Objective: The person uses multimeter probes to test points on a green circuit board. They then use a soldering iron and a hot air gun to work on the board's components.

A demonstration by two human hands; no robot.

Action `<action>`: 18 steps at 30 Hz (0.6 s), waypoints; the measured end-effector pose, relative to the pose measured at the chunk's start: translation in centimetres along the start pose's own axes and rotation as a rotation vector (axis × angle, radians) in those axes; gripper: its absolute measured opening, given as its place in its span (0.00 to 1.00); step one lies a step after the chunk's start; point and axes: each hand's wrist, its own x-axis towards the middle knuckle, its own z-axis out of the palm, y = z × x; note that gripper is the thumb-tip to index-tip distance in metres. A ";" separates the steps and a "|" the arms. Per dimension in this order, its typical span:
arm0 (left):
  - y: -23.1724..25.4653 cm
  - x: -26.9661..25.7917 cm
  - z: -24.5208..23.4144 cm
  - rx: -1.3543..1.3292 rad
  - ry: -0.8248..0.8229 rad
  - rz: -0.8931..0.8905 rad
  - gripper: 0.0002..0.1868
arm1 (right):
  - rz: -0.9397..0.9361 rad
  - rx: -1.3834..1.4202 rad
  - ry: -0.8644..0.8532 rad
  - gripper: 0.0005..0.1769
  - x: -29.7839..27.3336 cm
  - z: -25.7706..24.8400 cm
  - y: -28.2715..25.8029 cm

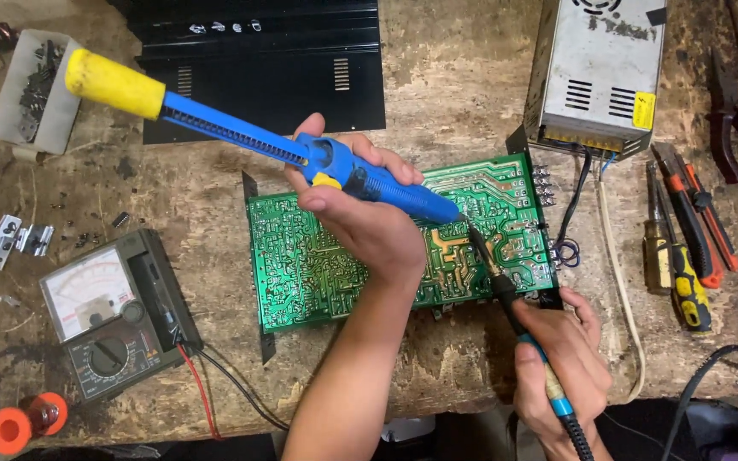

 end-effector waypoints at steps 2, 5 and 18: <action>0.0 0.0 0.0 0.013 -0.003 0.019 0.34 | 0.004 -0.005 0.008 0.14 0.0 0.0 -0.1; 0.0 -0.1 0.1 0.020 -0.006 0.033 0.34 | -0.002 -0.008 0.003 0.14 0.0 0.0 -0.1; -0.3 -0.1 -0.1 -0.013 0.028 -0.006 0.35 | -0.012 -0.012 0.010 0.15 -0.1 0.2 -0.1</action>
